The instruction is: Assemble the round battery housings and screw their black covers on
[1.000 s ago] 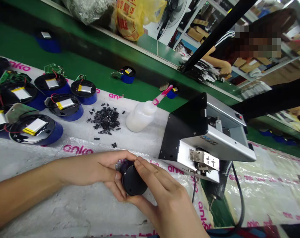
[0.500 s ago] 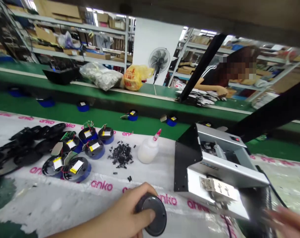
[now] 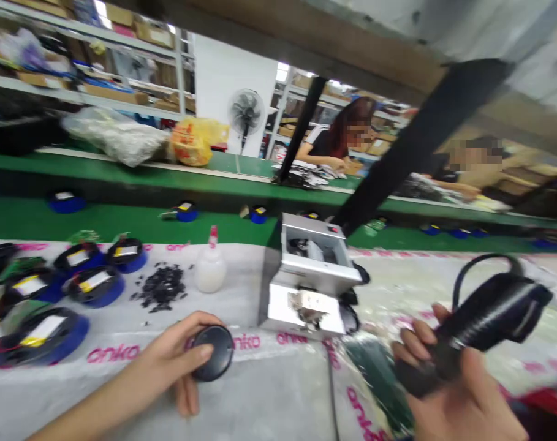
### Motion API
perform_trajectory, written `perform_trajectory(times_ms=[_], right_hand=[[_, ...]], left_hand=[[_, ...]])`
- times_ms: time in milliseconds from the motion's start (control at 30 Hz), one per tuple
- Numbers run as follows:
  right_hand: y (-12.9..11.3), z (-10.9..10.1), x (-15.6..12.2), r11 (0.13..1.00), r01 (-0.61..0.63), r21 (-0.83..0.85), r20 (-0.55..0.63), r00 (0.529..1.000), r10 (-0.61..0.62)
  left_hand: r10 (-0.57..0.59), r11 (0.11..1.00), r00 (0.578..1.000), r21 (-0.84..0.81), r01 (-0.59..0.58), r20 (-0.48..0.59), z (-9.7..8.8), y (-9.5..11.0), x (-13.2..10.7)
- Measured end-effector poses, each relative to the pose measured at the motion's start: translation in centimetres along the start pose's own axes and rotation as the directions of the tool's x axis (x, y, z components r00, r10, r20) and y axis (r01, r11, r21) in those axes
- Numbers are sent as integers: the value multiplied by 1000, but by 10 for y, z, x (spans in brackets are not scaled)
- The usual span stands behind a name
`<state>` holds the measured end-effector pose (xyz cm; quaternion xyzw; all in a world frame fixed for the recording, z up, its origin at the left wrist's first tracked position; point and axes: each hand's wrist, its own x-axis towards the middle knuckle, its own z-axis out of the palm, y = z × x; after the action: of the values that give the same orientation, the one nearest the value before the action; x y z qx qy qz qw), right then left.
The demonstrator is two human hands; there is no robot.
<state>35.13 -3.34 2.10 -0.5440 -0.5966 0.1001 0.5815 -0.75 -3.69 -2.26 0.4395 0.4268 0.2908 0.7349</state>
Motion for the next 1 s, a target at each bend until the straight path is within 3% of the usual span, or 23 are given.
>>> perform_trajectory(times_ms=[33,67,100,167,267,400,500,600,733,833,1000], right_hand=[[-16,4,-2,957,-227,182,40,974,224],[-33,10,-2,889,-291,354,24,953,303],[-48,20,-1,843,-251,476,-50,949,311],[-71,41,6,817,-192,543,-98,952,290],[-92,68,19,835,-65,546,-182,964,194],[-100,96,32,862,-47,505,-185,969,161],[-91,110,33,884,-105,455,-130,975,183],[-87,110,22,869,-188,457,-43,972,233],[-106,104,-3,841,-270,468,105,962,251],[-126,113,-17,867,-245,435,141,969,203],[-143,149,-26,862,-194,468,197,974,112]], left_hand=[[-3,1000,1000,31,3,-4,-1,-2,2],[-10,998,1000,61,10,-2,-3,-3,3],[-21,996,1000,85,21,0,-4,-4,4],[-55,991,999,120,54,2,-7,-6,6],[-93,985,996,143,94,-15,-7,-4,5],[-97,989,994,108,101,-46,-3,0,1],[-94,990,993,100,101,-73,-1,3,1],[-88,991,994,96,93,-60,-1,5,3],[-95,991,995,96,93,13,0,8,3],[-68,996,996,68,64,57,1,11,2],[-18,999,996,35,15,92,2,11,0]])
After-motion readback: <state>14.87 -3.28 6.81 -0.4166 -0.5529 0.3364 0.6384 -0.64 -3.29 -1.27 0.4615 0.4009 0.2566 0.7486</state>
